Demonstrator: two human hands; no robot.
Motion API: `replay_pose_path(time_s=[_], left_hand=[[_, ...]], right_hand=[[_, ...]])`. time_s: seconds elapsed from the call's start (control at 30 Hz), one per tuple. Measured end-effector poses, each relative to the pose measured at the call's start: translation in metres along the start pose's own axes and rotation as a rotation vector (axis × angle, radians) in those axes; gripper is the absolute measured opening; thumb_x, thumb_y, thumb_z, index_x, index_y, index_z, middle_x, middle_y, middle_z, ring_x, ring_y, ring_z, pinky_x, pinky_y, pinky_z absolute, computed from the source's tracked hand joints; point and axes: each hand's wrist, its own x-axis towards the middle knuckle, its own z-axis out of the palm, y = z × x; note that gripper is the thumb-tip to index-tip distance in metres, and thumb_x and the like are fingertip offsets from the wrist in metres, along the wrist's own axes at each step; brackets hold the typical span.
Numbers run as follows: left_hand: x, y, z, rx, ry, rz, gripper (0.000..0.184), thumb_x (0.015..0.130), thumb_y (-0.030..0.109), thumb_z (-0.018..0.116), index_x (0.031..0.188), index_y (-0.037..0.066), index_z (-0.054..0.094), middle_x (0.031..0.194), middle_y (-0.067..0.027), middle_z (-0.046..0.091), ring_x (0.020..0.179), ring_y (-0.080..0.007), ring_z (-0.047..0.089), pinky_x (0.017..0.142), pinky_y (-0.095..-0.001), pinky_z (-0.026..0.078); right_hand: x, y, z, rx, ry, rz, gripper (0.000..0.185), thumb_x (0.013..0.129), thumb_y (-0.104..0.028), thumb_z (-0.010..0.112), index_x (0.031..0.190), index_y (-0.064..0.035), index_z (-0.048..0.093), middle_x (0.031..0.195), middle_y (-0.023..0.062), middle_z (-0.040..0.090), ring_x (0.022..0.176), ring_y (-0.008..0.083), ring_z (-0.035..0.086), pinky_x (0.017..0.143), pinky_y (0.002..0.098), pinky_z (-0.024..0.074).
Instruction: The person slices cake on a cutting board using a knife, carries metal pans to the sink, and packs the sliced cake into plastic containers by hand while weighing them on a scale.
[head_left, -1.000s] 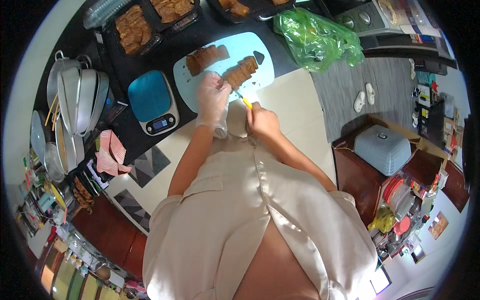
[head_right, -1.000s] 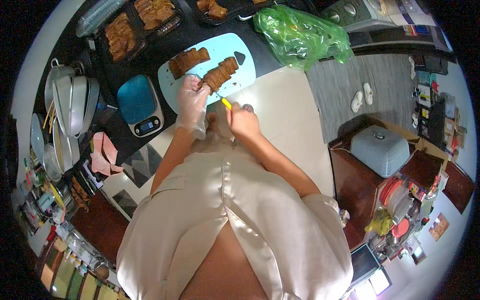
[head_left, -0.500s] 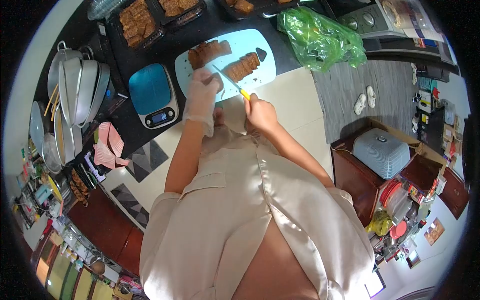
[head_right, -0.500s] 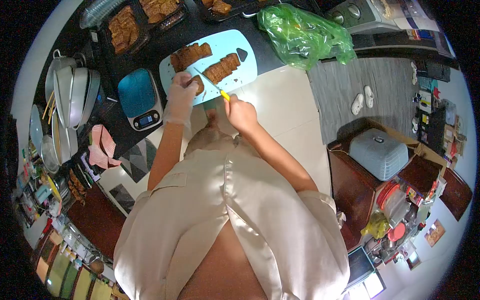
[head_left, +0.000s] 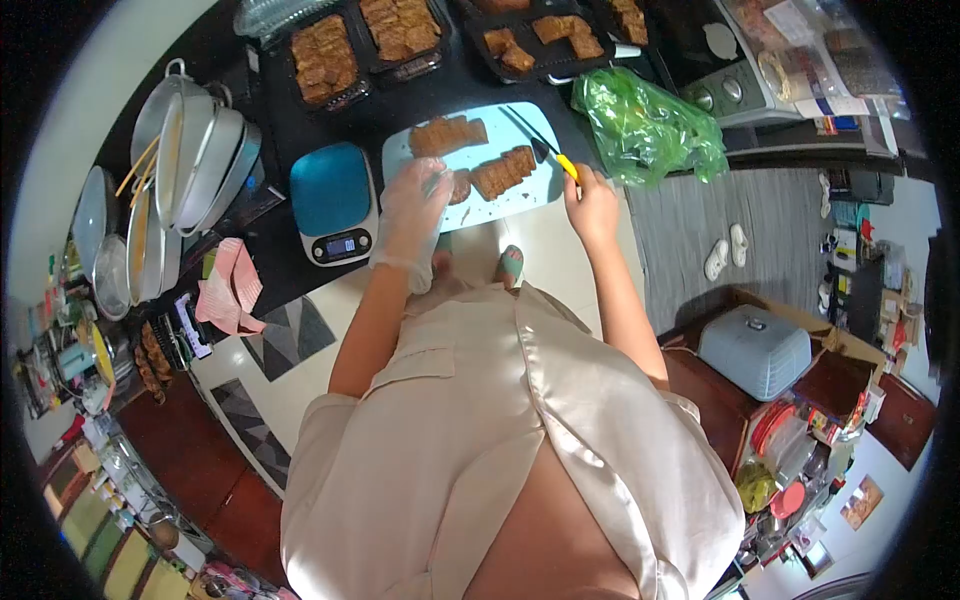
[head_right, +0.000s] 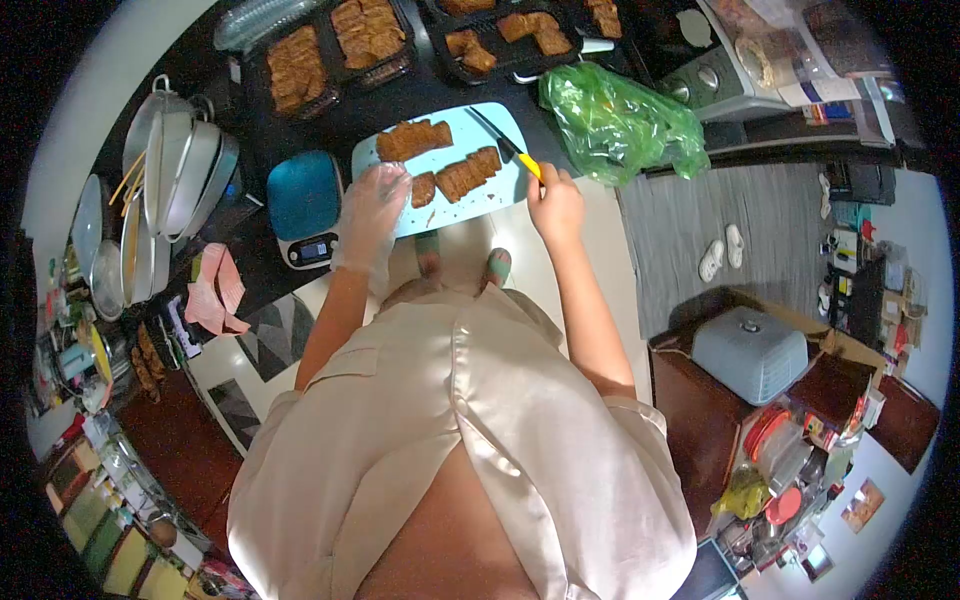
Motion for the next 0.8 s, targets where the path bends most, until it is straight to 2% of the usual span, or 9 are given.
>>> replay_pose_path(time_s=[0.13, 0.2, 0.33, 0.43, 0.5, 0.57, 0.63, 0.7, 0.8], left_hand=[[0.007, 0.0, -0.019, 0.026, -0.251, -0.436, 0.027, 0.084, 0.024, 0.057, 0.102, 0.003, 0.06, 0.1, -0.0149, 0.064, 0.096, -0.0238, 0.061, 0.085, -0.0319, 0.045], [0.006, -0.015, -0.004, -0.361, 0.059, -0.321, 0.037, 0.088, 0.028, 0.056, 0.114, 0.002, 0.058, 0.108, -0.0132, 0.063, 0.094, -0.0219, 0.062, 0.082, -0.0294, 0.048], [0.01, -0.004, -0.018, -0.974, -0.01, -0.548, 0.041, 0.091, 0.029, 0.049, 0.119, -0.001, 0.054, 0.11, -0.015, 0.063, 0.099, -0.0231, 0.061, 0.085, -0.0306, 0.048], [0.015, -0.005, -0.023, -0.924, -0.038, -0.578, 0.04, 0.088, 0.034, 0.05, 0.098, -0.002, 0.065, 0.104, -0.0096, 0.066, 0.094, -0.0136, 0.06, 0.085, -0.0257, 0.044], [0.019, -0.019, -0.013, -0.725, -0.025, -0.446, 0.034, 0.09, 0.032, 0.051, 0.081, 0.003, 0.067, 0.082, -0.007, 0.068, 0.074, -0.0121, 0.059, 0.071, -0.0269, 0.045], [0.011, 0.005, -0.022, -0.109, -0.036, -0.259, 0.037, 0.09, 0.03, 0.051, 0.068, 0.003, 0.062, 0.062, -0.0112, 0.06, 0.056, -0.0189, 0.052, 0.058, -0.0339, 0.042], [0.016, -0.002, -0.008, -0.247, 0.162, 0.055, 0.04, 0.09, 0.032, 0.051, 0.065, 0.001, 0.057, 0.056, -0.018, 0.053, 0.053, -0.0306, 0.051, 0.055, -0.0401, 0.039], [0.025, -0.019, 0.005, -0.068, 0.189, 0.074, 0.037, 0.092, 0.029, 0.047, 0.07, 0.001, 0.058, 0.068, -0.0221, 0.058, 0.067, -0.0406, 0.054, 0.06, -0.0444, 0.041], [0.026, -0.019, 0.0, 0.064, 0.277, 0.009, 0.037, 0.093, 0.033, 0.044, 0.08, 0.003, 0.061, 0.076, -0.0189, 0.062, 0.071, -0.0385, 0.057, 0.067, -0.0451, 0.044]], right_hand=[[0.009, 0.005, 0.023, -0.031, 0.067, -0.098, 0.029, 0.077, -0.017, 0.061, 0.106, -0.0101, 0.062, 0.084, 0.0136, 0.057, 0.079, 0.0329, 0.057, 0.067, 0.0427, 0.0477], [0.02, 0.007, 0.029, -0.077, 0.043, -0.16, 0.039, 0.072, -0.014, 0.063, 0.11, -0.01, 0.062, 0.089, 0.0124, 0.054, 0.085, 0.0314, 0.052, 0.073, 0.0415, 0.0461], [0.024, 0.0, 0.027, -0.089, -0.013, -0.255, 0.04, 0.069, -0.009, 0.063, 0.109, -0.0088, 0.063, 0.096, 0.0116, 0.054, 0.091, 0.0302, 0.05, 0.08, 0.0402, 0.043], [0.036, -0.01, 0.024, 0.057, 0.092, -0.317, 0.034, 0.069, -0.008, 0.063, 0.103, -0.0062, 0.064, 0.096, 0.0123, 0.054, 0.089, 0.0303, 0.051, 0.077, 0.0388, 0.0437], [0.039, -0.027, 0.017, 0.099, 0.134, -0.346, 0.021, 0.071, -0.008, 0.064, 0.092, -0.0032, 0.065, 0.091, 0.0117, 0.056, 0.087, 0.0306, 0.052, 0.075, 0.0379, 0.044], [0.043, -0.045, 0.014, 0.141, 0.128, -0.342, 0.01, 0.074, -0.009, 0.063, 0.082, -0.0022, 0.065, 0.085, 0.0108, 0.056, 0.085, 0.0311, 0.052, 0.073, 0.0374, 0.0443], [0.046, -0.062, 0.017, 0.178, 0.109, -0.374, 0.01, 0.076, -0.011, 0.063, 0.082, -0.004, 0.067, 0.088, 0.0092, 0.059, 0.089, 0.0298, 0.053, 0.077, 0.0391, 0.0435], [0.042, -0.078, 0.02, 0.166, 0.083, -0.463, 0.013, 0.077, -0.013, 0.063, 0.087, -0.0065, 0.069, 0.096, 0.0099, 0.061, 0.096, 0.0291, 0.053, 0.081, 0.0412, 0.0419], [0.029, -0.095, 0.025, 0.127, -0.035, -0.461, 0.021, 0.075, -0.015, 0.063, 0.094, -0.0083, 0.069, 0.113, 0.0123, 0.059, 0.113, 0.0329, 0.048, 0.093, 0.0455, 0.0353]])
